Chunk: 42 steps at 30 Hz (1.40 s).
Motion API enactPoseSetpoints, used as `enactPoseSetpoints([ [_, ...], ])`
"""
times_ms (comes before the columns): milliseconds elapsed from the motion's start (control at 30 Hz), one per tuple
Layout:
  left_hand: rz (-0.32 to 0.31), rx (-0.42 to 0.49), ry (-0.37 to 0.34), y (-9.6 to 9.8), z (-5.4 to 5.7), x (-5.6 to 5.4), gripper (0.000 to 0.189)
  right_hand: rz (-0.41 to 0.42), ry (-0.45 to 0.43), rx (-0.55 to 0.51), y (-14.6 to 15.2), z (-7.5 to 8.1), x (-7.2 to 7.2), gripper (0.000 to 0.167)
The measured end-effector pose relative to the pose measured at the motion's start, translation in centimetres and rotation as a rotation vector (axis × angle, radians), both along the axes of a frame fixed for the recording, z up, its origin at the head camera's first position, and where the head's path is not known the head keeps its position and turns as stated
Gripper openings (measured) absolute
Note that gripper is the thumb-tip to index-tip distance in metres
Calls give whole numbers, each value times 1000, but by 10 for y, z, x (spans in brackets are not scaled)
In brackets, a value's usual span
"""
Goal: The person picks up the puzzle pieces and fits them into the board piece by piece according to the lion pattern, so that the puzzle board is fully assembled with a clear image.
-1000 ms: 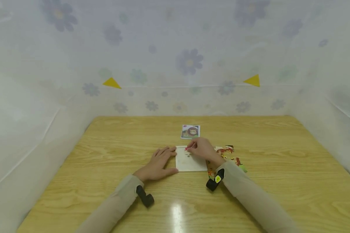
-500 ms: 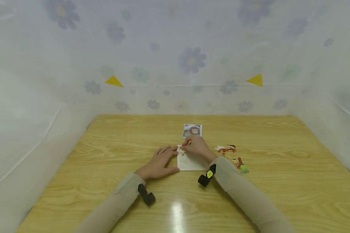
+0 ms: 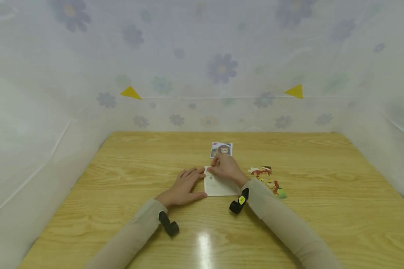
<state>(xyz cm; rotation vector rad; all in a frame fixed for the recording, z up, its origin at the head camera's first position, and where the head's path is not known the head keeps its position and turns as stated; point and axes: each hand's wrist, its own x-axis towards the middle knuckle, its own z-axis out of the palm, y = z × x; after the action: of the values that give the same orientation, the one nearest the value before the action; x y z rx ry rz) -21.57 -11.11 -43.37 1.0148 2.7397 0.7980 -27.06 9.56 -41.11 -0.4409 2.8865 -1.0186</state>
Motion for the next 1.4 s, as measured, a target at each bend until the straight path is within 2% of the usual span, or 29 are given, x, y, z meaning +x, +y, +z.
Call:
enactPoseSetpoints([
  [233,-6,-3,-15,0,1,0,64,77,-2,-112,20,-6,-1,13],
  [433,-17,14,4,-1,1,1,63,76,-19,-183,46,1,2,13],
  [600,-24,15,6,0,1,1,63,110,-6,-199,71,5,8,15],
  [800,-25,7,-3,1,0,0,64,135,45,-135,102,7,13,13],
  [1033,-19,10,-7,-2,2,2,64,213,23,0,125,8,17,14],
  [1233,-14,8,-10,-3,4,3,65,193,-15,49,131,7,21,28],
  [1400,-10,7,11,-3,1,1,64,173,-49,75,136,4,18,29],
])
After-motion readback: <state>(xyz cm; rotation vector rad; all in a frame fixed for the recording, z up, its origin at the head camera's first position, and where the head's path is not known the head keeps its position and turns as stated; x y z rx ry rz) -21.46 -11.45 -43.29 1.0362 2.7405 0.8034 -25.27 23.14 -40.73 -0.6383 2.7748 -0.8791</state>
